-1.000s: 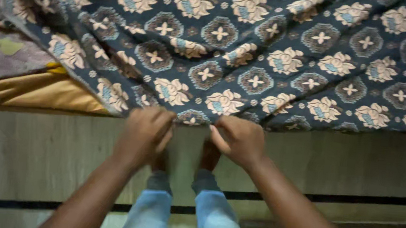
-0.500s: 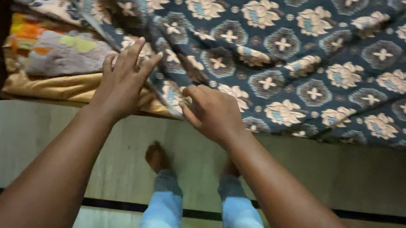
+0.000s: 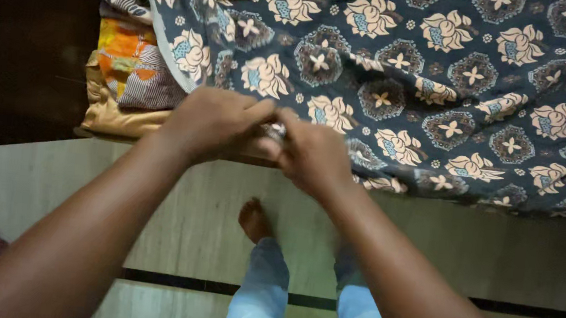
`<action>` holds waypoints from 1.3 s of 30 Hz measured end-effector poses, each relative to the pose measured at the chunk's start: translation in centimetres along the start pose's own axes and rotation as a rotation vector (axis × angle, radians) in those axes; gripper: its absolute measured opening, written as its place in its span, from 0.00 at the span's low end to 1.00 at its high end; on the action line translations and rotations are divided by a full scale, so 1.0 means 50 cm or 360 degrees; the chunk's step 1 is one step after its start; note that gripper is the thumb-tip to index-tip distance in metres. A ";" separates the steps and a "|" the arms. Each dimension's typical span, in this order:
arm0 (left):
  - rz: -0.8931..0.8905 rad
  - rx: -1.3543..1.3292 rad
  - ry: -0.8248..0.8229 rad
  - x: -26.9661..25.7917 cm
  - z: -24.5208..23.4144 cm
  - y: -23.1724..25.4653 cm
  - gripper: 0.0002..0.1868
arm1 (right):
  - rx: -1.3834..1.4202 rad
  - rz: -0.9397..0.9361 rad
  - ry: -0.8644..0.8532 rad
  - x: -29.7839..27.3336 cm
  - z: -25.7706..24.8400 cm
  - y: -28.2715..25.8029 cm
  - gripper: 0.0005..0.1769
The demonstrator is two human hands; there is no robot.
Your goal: The person unfolds a bedsheet and spreads it across the surface of a bed, smoothing the fabric by hand and tucking the edges under the mattress.
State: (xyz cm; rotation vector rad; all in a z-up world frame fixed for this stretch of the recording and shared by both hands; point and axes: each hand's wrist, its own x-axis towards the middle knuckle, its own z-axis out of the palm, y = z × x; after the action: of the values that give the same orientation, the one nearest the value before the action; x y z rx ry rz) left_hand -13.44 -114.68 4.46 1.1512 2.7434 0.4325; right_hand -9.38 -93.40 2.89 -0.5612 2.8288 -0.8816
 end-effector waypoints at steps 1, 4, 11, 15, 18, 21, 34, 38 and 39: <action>0.0020 -0.0021 0.0005 -0.026 -0.010 -0.003 0.29 | 0.0039 -0.0051 -0.0061 -0.012 0.005 -0.013 0.19; -0.0015 0.0075 -0.0174 -0.092 -0.017 -0.029 0.15 | -0.0109 -0.0265 -0.0274 -0.061 0.024 -0.050 0.12; -0.0370 0.0375 -0.0234 -0.224 -0.026 -0.128 0.09 | 0.0125 -0.0413 -0.0270 -0.136 0.050 -0.049 0.18; -0.1199 0.0387 -0.0702 -0.307 -0.039 -0.130 0.10 | -0.0033 -0.0343 -0.0506 -0.141 0.066 -0.047 0.26; -0.1462 0.0398 -0.0786 -0.373 -0.020 -0.113 0.24 | -0.0091 -0.0407 -0.0553 -0.133 0.082 -0.041 0.25; -0.1654 0.0335 -0.0881 -0.411 0.033 -0.083 0.36 | -0.0160 -0.0458 -0.0672 -0.137 0.094 -0.032 0.25; -0.2228 0.0236 -0.0809 -0.468 0.122 -0.078 0.62 | -0.0244 -0.0275 -0.1128 -0.226 0.122 0.050 0.29; -0.2496 -0.0142 -0.0398 -0.466 0.113 -0.099 0.48 | -0.0203 -0.0023 -0.0940 -0.234 0.114 0.063 0.30; -0.2649 -0.0254 -0.0404 -0.469 0.122 -0.115 0.46 | -0.0193 0.0035 -0.0916 -0.236 0.114 0.068 0.29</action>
State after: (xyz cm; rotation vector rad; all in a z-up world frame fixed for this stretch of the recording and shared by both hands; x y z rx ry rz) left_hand 0.49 -134.01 -2.83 -1.0879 2.3266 0.1791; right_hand 1.74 -89.25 -3.64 -0.6684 2.3615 -0.4474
